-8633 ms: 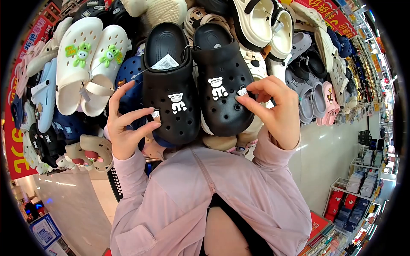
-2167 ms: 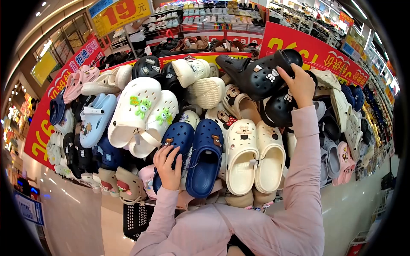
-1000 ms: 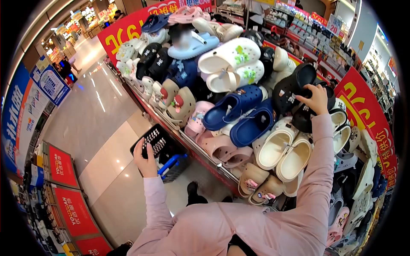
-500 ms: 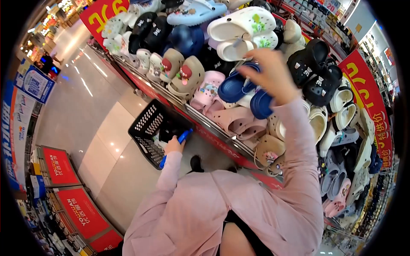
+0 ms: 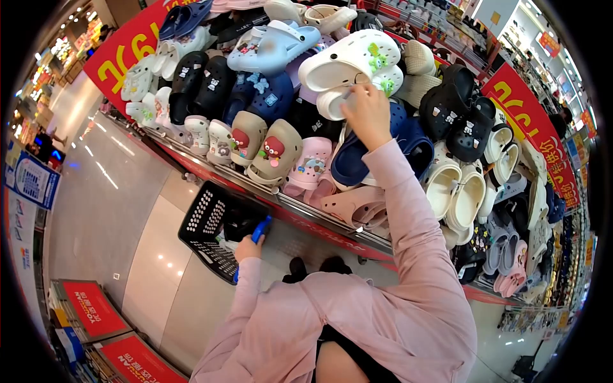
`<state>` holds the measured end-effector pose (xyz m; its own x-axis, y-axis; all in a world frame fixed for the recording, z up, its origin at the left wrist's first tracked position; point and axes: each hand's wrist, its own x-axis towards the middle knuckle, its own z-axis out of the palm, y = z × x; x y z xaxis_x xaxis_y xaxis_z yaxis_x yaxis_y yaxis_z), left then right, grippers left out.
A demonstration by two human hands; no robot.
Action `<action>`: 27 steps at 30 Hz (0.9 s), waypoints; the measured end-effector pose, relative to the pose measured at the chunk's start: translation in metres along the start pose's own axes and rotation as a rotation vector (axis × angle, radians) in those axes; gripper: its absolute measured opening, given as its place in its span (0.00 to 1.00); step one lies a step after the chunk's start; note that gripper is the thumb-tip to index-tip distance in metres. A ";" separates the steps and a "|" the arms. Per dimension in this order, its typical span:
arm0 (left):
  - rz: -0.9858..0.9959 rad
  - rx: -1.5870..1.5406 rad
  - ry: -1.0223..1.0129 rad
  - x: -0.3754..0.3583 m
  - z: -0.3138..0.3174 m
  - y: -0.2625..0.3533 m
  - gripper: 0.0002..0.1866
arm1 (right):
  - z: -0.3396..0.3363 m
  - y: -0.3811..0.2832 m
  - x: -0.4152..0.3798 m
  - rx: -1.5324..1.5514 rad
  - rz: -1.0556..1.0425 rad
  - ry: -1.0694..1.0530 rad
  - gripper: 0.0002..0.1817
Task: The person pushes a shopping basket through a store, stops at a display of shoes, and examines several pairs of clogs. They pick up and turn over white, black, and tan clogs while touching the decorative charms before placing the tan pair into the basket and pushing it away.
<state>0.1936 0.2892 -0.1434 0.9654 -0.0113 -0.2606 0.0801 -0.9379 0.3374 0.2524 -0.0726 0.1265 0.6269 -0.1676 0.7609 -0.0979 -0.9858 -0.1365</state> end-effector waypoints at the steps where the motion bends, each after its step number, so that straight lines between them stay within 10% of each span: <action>1: -0.017 0.016 -0.016 0.010 -0.002 -0.005 0.25 | 0.002 0.012 0.002 0.045 0.127 -0.074 0.15; 5: -0.036 0.079 0.084 0.041 -0.010 -0.022 0.26 | 0.025 0.016 -0.010 0.718 0.524 -0.489 0.33; 7: -0.063 0.085 0.072 0.055 -0.020 -0.027 0.26 | 0.050 0.012 -0.020 0.383 0.396 -0.393 0.54; 15: -0.168 0.170 0.126 0.095 -0.042 -0.044 0.23 | 0.110 0.002 0.024 0.539 0.634 -0.111 0.67; 20: -0.194 0.201 0.148 0.111 -0.044 -0.056 0.24 | 0.069 -0.016 0.067 0.559 0.392 0.371 0.62; 25: -0.207 0.235 0.105 0.125 -0.045 -0.063 0.24 | 0.070 0.006 0.078 0.689 0.442 0.215 0.53; 27: -0.200 0.215 0.102 0.130 -0.041 -0.069 0.23 | 0.079 0.014 0.073 0.132 0.409 0.064 0.47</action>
<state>0.3235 0.3669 -0.1639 0.9565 0.2056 -0.2069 0.2271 -0.9701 0.0862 0.3584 -0.0977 0.1301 0.5074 -0.5488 0.6644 -0.2265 -0.8288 -0.5116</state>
